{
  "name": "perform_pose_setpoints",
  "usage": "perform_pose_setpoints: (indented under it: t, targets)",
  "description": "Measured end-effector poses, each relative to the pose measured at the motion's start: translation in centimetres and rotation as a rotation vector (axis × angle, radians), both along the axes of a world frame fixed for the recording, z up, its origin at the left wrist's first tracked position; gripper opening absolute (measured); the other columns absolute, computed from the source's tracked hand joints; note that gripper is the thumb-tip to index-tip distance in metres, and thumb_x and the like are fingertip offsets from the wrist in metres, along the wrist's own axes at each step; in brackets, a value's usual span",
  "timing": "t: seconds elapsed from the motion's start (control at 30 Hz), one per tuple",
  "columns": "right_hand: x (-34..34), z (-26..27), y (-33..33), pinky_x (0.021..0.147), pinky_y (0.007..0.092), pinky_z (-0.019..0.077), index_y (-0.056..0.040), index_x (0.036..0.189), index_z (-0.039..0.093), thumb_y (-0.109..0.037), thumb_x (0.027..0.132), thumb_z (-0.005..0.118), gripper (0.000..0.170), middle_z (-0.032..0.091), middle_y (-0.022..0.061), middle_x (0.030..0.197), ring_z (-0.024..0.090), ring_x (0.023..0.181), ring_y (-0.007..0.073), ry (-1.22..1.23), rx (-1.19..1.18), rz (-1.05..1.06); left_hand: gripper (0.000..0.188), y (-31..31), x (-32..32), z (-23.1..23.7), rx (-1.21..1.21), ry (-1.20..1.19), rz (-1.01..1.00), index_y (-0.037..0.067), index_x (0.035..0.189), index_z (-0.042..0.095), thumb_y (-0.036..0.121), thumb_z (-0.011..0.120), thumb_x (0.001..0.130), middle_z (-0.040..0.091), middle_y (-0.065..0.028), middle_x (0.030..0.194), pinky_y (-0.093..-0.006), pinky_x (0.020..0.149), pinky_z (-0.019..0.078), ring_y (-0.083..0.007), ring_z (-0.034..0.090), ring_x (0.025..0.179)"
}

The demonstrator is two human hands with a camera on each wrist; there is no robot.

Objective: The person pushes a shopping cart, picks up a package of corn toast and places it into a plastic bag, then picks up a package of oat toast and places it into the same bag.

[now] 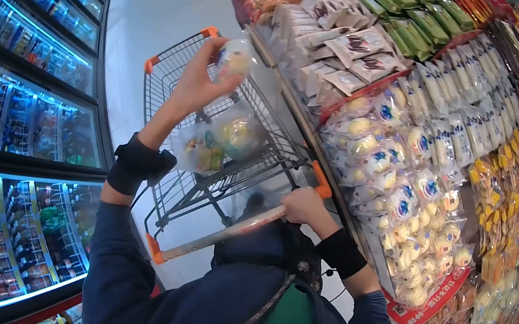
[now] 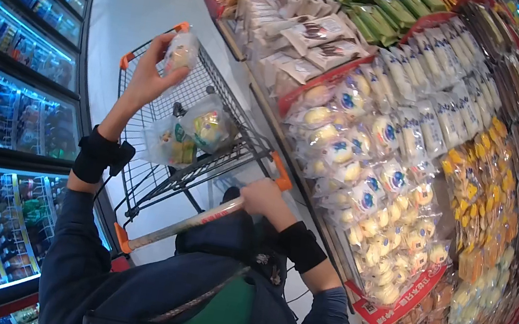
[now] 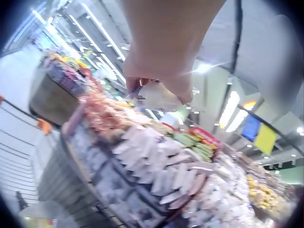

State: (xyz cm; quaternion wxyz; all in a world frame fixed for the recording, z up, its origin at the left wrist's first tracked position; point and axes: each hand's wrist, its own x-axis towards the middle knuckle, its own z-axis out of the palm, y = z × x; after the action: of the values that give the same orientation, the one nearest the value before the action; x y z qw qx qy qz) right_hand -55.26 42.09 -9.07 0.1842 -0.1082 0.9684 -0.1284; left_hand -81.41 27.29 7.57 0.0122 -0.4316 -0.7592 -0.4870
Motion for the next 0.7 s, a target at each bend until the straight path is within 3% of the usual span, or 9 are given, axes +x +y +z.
perform_pose_setpoints:
  t: [0.07,0.17,0.23,0.27,0.3,0.4,0.57,0.7]
  targets:
    - [-0.3,0.1,-0.2,0.060,0.0398,0.0481,-0.0101,0.068,0.062,-0.026,0.060,0.063,0.018,0.062,0.0075,0.068,0.062,0.068,0.0276,-0.048,0.017,0.009,0.057,-5.0,-5.0,-5.1,-0.027,-0.139,0.136,0.000,0.116,0.042,0.024,0.069,0.072,0.056,-0.0117,0.102,-0.0315,0.084,0.0429,-0.0196,0.054,0.095]
    - [-0.4,0.6,-0.3,0.058,0.0392,0.0478,-0.0097,0.067,0.060,-0.024,0.059,0.063,0.016,0.061,0.0068,0.067,0.062,0.068,0.0264,-0.031,0.016,0.000,0.063,-11.4,-8.3,-10.8,-0.234,-0.335,0.384,-0.004,0.117,0.042,0.030,0.068,0.072,0.058,-0.0142,0.097,-0.0308,0.074,0.0471,-0.0201,0.059,0.083]
    - [-0.4,0.5,-0.4,0.058,0.0388,0.0476,-0.0098,0.067,0.060,-0.024,0.058,0.064,0.017,0.061,0.0069,0.066,0.062,0.067,0.0265,-0.009,0.016,0.010,0.063,-15.5,-10.6,-16.6,-0.510,-0.459,0.280,-0.004,0.116,0.046,0.035,0.065,0.071,0.059,-0.0156,0.097,-0.0308,0.072,0.0474,-0.0206,0.060,0.080]
    - [-0.4,0.5,-0.4,0.057,0.0386,0.0476,-0.0098,0.066,0.060,-0.024,0.058,0.064,0.017,0.061,0.0069,0.066,0.062,0.067,0.0266,0.001,0.016,0.013,0.063,-16.4,-10.3,-17.1,-0.663,-0.509,0.107,-0.002,0.114,0.051,0.040,0.063,0.068,0.059,-0.0163,0.099,-0.0314,0.074,0.0471,-0.0228,0.060,0.082]
    - [-0.4,0.5,-0.5,0.057,0.0386,0.0474,-0.0097,0.066,0.060,-0.025,0.058,0.064,0.018,0.061,0.0070,0.066,0.062,0.067,0.0265,-0.009,0.017,0.015,0.062,-17.4,-10.3,-19.3,-0.788,-0.478,0.070,-0.001,0.112,0.053,0.041,0.063,0.067,0.061,-0.0159,0.097,-0.0329,0.077,0.0465,-0.0254,0.060,0.085]
    - [-0.6,0.5,-0.7,0.056,0.0383,0.0471,-0.0093,0.066,0.059,-0.026,0.057,0.064,0.019,0.060,0.0071,0.065,0.061,0.066,0.0262,-0.034,0.026,0.020,0.065,-18.2,-10.1,-24.3,-0.911,-0.494,-0.041,-0.001,0.111,0.055,0.045,0.062,0.066,0.062,-0.0180,0.097,-0.0340,0.079,0.0455,-0.0275,0.060,0.091]
    - [-0.5,0.3,-0.9,0.055,0.0378,0.0467,-0.0088,0.064,0.058,-0.025,0.057,0.065,0.019,0.058,0.0063,0.062,0.061,0.065,0.0254,-0.016,-0.026,-0.009,0.058,-16.9,-10.4,-32.3,-1.257,-0.280,-0.036,0.016,0.124,0.048,0.039,0.055,0.072,0.057,-0.0212,0.108,-0.0401,0.085,0.0446,-0.0362,0.056,0.098]
    - [-0.7,1.0,-1.2,0.056,0.0368,0.0468,-0.0087,0.064,0.058,-0.021,0.056,0.063,0.015,0.058,0.0063,0.062,0.060,0.065,0.0252,0.033,-0.058,-0.019,0.044,-16.5,-9.8,-35.5,-1.333,-0.238,-0.006,0.027,0.124,0.046,0.032,0.047,0.080,0.049,-0.0215,0.118,-0.0427,0.090,0.0411,-0.0409,0.052,0.102]
